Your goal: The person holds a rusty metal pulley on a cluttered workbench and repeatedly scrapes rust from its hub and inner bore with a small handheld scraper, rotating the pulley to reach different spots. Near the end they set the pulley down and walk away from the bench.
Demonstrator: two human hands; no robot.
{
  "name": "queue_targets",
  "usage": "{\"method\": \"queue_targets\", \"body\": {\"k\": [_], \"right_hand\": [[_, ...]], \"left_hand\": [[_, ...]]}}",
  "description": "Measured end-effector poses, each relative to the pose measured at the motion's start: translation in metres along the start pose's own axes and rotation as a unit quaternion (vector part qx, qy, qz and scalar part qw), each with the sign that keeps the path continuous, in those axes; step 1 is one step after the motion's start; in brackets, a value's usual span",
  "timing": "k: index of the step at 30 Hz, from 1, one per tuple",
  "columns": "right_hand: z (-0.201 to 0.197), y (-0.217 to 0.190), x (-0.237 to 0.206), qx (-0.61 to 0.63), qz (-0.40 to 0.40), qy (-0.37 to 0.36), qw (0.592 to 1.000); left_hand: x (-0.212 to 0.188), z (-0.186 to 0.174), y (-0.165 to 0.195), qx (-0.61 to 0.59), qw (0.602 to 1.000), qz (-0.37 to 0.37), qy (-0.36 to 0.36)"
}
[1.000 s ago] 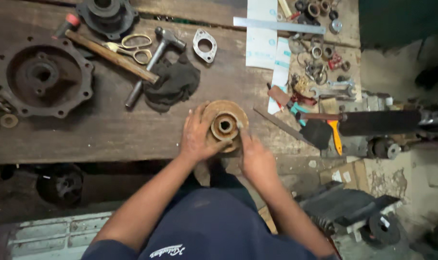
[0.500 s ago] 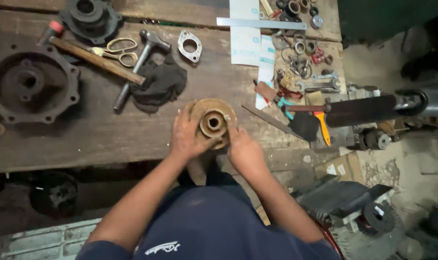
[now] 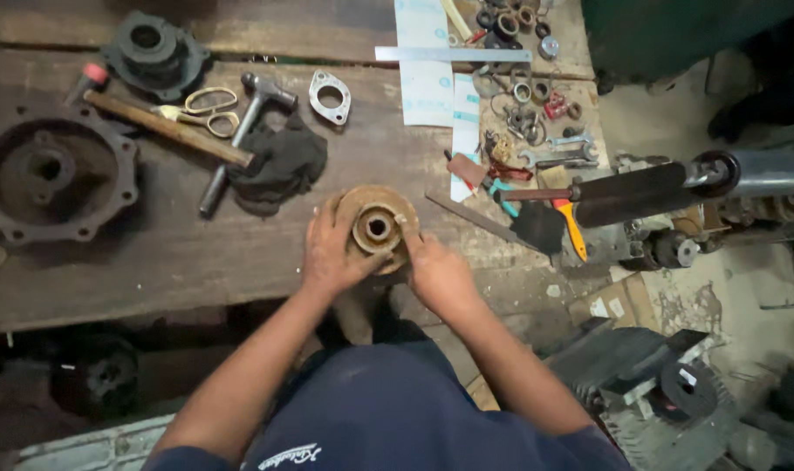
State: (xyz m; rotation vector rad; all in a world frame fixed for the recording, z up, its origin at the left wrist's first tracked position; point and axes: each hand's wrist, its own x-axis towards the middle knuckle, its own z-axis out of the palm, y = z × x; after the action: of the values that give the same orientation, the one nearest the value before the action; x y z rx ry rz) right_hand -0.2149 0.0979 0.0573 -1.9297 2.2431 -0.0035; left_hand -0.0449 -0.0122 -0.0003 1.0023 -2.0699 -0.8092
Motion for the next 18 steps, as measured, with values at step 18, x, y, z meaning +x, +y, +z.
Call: {"method": "queue_targets", "body": {"k": [18], "right_hand": [[0.023, 0.013, -0.007, -0.042, -0.058, 0.03, 0.997]], "left_hand": [[-0.002, -0.004, 0.022, 0.006, 1.0, 0.019, 0.012]]}}
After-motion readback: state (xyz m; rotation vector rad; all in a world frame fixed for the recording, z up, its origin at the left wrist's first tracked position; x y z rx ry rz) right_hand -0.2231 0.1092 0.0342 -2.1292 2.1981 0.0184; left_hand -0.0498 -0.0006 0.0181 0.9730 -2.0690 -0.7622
